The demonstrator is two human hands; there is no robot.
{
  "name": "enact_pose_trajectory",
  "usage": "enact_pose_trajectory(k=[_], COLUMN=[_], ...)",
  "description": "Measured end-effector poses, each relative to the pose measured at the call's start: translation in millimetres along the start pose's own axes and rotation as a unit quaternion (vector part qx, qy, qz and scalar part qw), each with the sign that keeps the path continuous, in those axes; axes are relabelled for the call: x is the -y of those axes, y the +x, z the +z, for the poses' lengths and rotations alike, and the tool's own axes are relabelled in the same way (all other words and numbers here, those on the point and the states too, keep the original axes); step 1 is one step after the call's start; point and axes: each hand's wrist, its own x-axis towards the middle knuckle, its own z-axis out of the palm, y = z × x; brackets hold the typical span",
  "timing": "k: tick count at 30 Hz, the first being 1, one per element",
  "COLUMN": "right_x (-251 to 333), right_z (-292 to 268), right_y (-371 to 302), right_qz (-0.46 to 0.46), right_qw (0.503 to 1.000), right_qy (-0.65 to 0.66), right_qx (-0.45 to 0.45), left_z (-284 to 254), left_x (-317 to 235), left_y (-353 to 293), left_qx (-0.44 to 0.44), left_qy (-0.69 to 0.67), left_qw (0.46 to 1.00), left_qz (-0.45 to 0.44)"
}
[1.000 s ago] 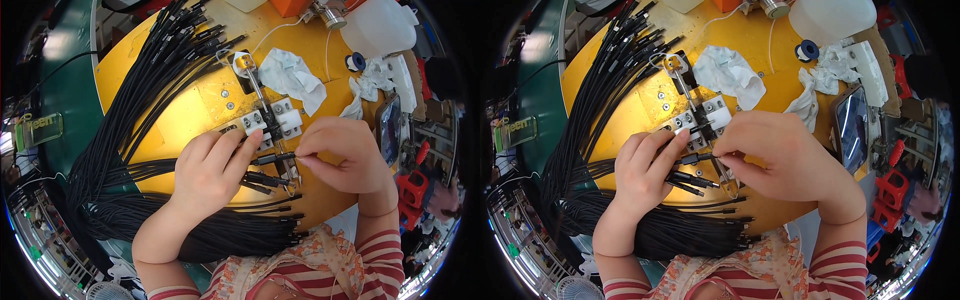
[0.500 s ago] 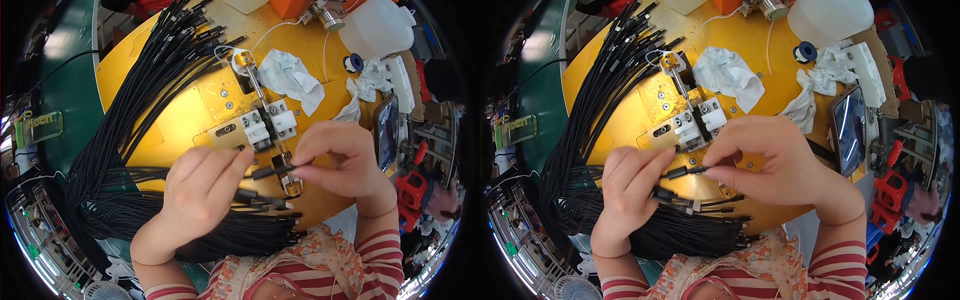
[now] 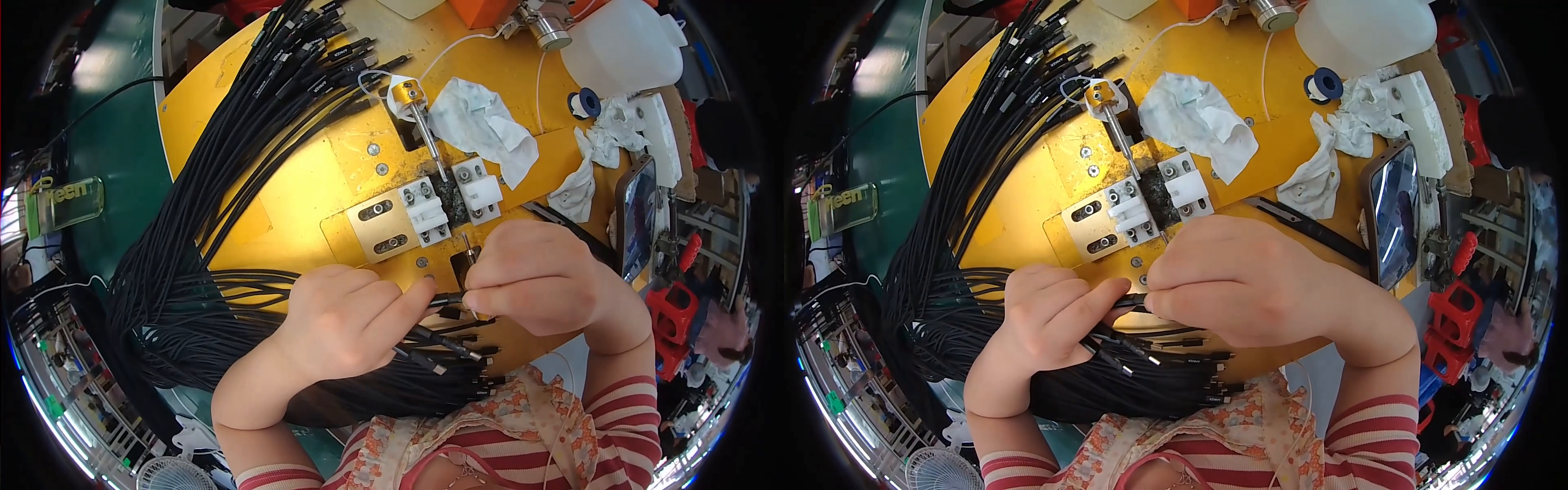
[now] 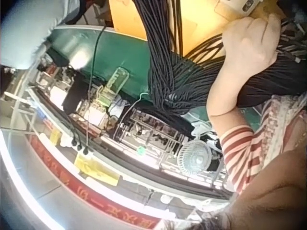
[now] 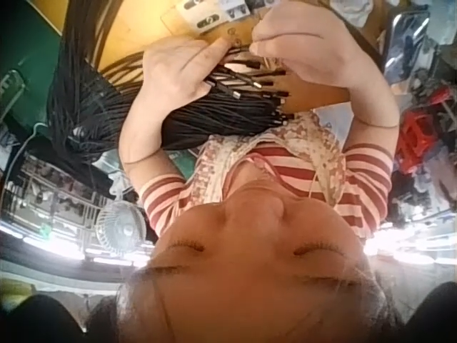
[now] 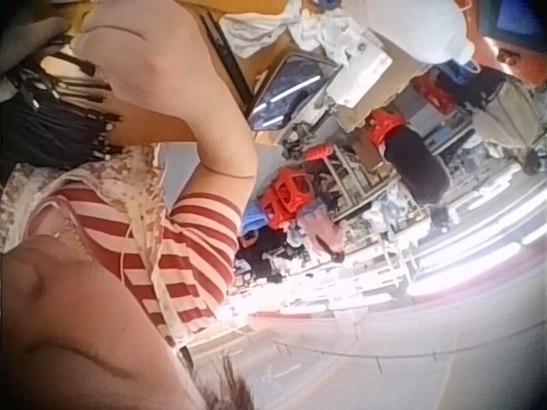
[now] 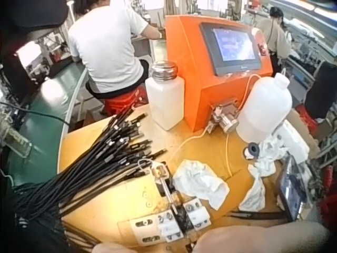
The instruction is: Assembling and testing cable connectors using a specialized machine at a factory workbench.
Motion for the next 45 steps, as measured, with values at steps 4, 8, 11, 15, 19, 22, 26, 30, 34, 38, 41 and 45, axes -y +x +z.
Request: enact_pose_trajectory(k=[4,8,11,15,19,22,26,30,34,38,41,45], right_x=[-1.3,-17.5,-19.6,-21.1,-15.8,-10.0,-0.4,8.9,16.1,14.4,14.7,13.7], right_z=[-5.7,-6.5,-6.1,-2.1,-2.1,-3.8,-6.4,-3.6,2.1,-4.8,-7.3,-8.5], right_y=[5.9,3.7,7.2,6.7,7.3,5.9,6.3,7.4,3.2,2.3,2.6,4.9], right_qz=[-0.001,0.034,0.054,0.116,0.113,0.116,0.114,0.093,0.109,0.158,0.181,0.180], right_qw=[1.000,0.983,0.966,0.964,0.960,0.957,0.940,0.976,0.983,0.980,0.979,0.982], right_qy=[-0.008,-0.165,-0.239,-0.219,-0.244,-0.264,-0.322,-0.191,-0.136,-0.116,-0.093,-0.063], right_qx=[0.002,-0.070,-0.081,-0.092,-0.082,-0.043,0.000,0.037,0.058,0.023,0.009,0.000], left_z=[0.4,7.5,10.9,16.2,19.5,18.5,12.8,12.8,12.2,13.6,15.5,14.5], left_x=[5.1,11.0,11.9,15.1,17.3,15.9,8.5,9.0,8.1,9.0,10.8,12.9], left_y=[4.1,9.3,10.1,8.2,7.2,8.0,9.1,9.3,10.9,9.2,9.0,7.9], left_qx=[-0.027,-0.057,-0.032,-0.012,-0.020,-0.018,0.019,0.015,0.016,0.010,-0.029,-0.035], left_qy=[0.032,0.118,0.148,0.154,0.153,0.139,0.097,0.089,0.084,0.088,0.127,0.126], left_qw=[0.999,0.991,0.988,0.988,0.988,0.990,0.991,0.992,0.992,0.992,0.990,0.990], left_qz=[0.020,0.013,-0.004,-0.023,-0.022,-0.035,-0.085,-0.089,-0.090,-0.088,-0.051,-0.052])
